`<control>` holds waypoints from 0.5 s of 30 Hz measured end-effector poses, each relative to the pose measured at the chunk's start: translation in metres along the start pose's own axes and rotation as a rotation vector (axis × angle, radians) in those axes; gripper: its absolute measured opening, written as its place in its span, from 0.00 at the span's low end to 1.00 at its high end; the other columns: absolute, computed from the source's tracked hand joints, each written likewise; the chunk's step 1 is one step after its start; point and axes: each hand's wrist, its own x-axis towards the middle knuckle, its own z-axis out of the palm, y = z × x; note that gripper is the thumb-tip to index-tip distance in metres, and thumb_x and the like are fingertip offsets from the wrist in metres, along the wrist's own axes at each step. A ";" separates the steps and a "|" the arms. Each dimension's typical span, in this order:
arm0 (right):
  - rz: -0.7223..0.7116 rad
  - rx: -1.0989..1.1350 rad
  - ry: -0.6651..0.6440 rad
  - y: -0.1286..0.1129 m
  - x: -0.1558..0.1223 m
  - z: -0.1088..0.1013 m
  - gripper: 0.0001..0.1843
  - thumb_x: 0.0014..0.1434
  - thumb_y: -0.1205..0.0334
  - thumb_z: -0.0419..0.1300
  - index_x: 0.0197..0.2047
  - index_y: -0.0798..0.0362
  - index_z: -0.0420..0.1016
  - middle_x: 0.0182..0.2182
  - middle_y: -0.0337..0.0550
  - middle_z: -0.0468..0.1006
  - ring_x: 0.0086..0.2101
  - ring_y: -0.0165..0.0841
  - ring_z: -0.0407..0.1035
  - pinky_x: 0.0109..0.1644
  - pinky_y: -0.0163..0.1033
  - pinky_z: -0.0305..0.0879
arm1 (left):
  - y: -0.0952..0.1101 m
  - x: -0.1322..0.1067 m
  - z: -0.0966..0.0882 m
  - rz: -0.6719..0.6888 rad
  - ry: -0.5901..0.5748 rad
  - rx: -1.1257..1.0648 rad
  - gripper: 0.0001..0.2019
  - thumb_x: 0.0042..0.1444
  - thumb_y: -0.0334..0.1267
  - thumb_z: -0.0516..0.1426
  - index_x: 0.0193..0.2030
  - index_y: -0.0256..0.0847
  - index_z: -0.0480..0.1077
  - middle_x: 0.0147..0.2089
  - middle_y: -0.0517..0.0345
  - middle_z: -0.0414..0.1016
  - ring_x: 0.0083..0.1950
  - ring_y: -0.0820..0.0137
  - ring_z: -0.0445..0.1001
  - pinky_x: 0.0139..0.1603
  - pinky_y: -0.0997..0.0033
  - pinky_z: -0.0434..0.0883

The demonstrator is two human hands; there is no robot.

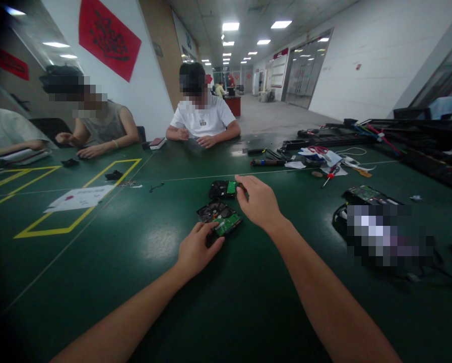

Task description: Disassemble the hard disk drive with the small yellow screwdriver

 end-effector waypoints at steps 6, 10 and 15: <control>0.055 -0.016 0.010 0.001 0.000 0.001 0.18 0.70 0.59 0.58 0.60 0.51 0.77 0.52 0.53 0.81 0.49 0.46 0.77 0.55 0.54 0.75 | -0.001 0.001 0.001 0.001 -0.002 0.008 0.24 0.65 0.54 0.59 0.65 0.53 0.69 0.57 0.56 0.73 0.47 0.65 0.79 0.40 0.67 0.71; 0.056 0.039 0.033 0.002 -0.001 0.004 0.17 0.69 0.63 0.57 0.59 0.52 0.76 0.54 0.52 0.81 0.50 0.45 0.77 0.56 0.53 0.74 | -0.001 0.001 0.001 -0.003 -0.004 0.005 0.24 0.65 0.54 0.60 0.65 0.54 0.70 0.57 0.56 0.73 0.48 0.64 0.79 0.41 0.67 0.72; 0.086 0.059 0.015 0.002 0.000 0.004 0.15 0.68 0.62 0.60 0.57 0.49 0.74 0.52 0.50 0.81 0.46 0.44 0.78 0.51 0.52 0.76 | -0.001 0.000 0.000 0.002 -0.006 0.008 0.24 0.65 0.54 0.59 0.65 0.53 0.69 0.58 0.55 0.73 0.50 0.63 0.79 0.44 0.66 0.73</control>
